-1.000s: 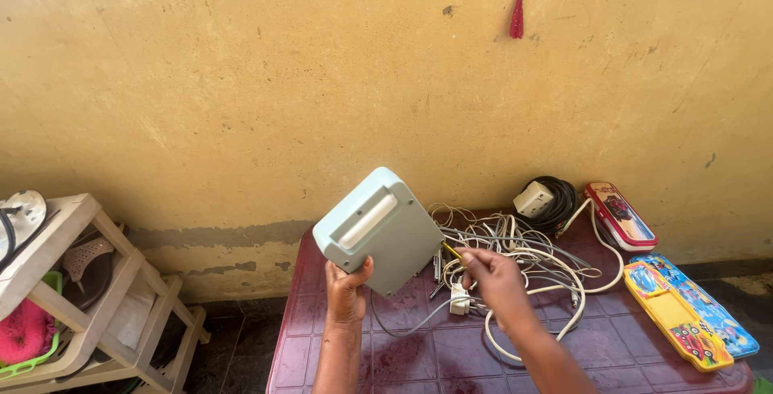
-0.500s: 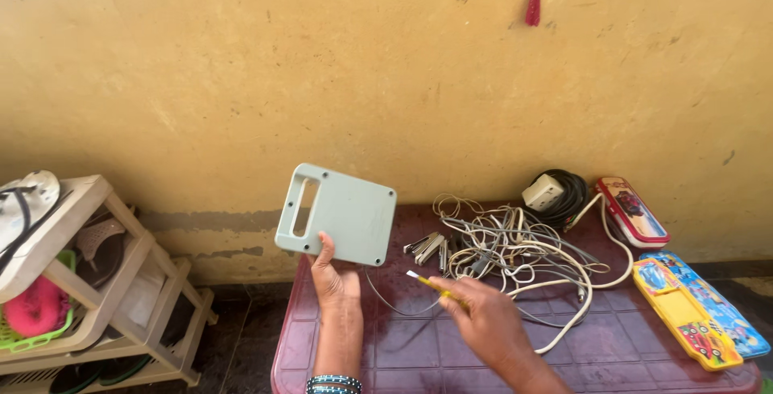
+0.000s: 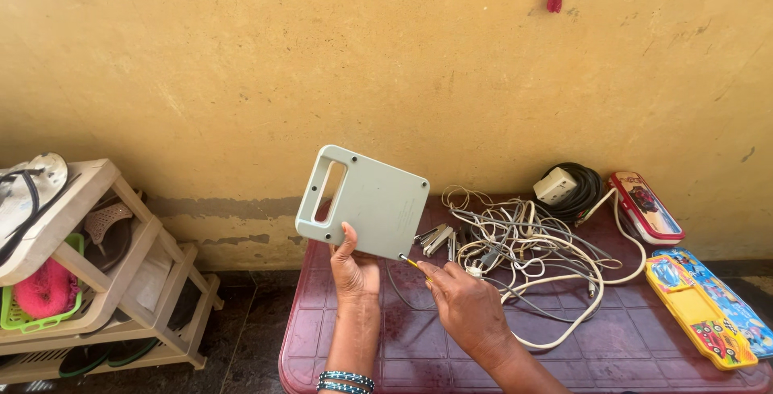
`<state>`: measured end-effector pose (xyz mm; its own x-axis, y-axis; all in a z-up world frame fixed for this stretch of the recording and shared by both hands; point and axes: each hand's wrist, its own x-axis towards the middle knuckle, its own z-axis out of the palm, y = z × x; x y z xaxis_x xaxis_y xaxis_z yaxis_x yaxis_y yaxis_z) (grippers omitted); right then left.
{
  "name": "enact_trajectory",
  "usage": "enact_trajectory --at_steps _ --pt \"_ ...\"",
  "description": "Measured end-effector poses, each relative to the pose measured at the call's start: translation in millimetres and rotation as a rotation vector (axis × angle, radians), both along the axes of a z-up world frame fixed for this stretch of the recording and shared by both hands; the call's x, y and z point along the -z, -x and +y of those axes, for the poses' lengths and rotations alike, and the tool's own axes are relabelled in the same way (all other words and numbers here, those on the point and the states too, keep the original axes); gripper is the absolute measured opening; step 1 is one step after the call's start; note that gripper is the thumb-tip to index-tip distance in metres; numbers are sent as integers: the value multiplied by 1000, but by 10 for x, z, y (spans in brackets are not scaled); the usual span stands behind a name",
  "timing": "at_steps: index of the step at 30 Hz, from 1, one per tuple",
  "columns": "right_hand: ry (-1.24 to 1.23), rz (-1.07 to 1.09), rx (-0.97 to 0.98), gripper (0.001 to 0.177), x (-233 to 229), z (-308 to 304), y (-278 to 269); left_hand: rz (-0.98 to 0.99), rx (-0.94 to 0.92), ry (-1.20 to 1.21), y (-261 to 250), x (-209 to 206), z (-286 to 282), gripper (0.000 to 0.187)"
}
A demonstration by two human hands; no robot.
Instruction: The person untangles a bundle of electrical cords on a table, sorts through multiple extension boxes and plugs, and then uses a screwdriver to tighten a screw on the casing of a light blue power strip.
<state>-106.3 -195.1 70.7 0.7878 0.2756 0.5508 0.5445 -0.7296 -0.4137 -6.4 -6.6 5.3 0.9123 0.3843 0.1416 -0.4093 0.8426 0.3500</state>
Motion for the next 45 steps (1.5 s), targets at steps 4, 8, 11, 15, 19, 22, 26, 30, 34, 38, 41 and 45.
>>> enact_trajectory --at_steps 4,8,11,15,19,22,26,30,34,38,41,45 --pt "138 -28 35 38 107 20 -12 48 -10 -43 82 -66 -84 60" --pt "245 -164 50 44 316 43 -123 63 -123 -367 118 -13 -231 60" --pt "146 -117 29 38 426 49 -239 17 -78 -473 136 79 -384 57" --pt "-258 267 -14 38 423 22 -352 -9 -14 -455 86 138 -408 55" --pt "-275 619 24 35 426 -10 -377 49 -83 -433 47 90 -390 69" --pt "-41 544 86 35 398 -11 -210 128 -178 -367 -20 -31 -241 79" --pt "-132 685 -118 40 277 -105 143 77 -183 -122 -93 -132 256 77" --pt "-160 713 -55 40 204 -266 47 79 -99 135 -67 -71 474 77" --pt "-269 655 -44 37 178 -347 -37 -60 -43 118 -21 -100 484 80" --pt "-379 554 -66 32 198 -321 -64 -70 -16 176 -31 -119 406 79" --pt "-465 421 -133 29 193 -276 -82 67 -67 192 -47 -93 360 82" --pt "-666 304 -47 32 204 -191 -132 70 -72 85 -78 -74 310 83"
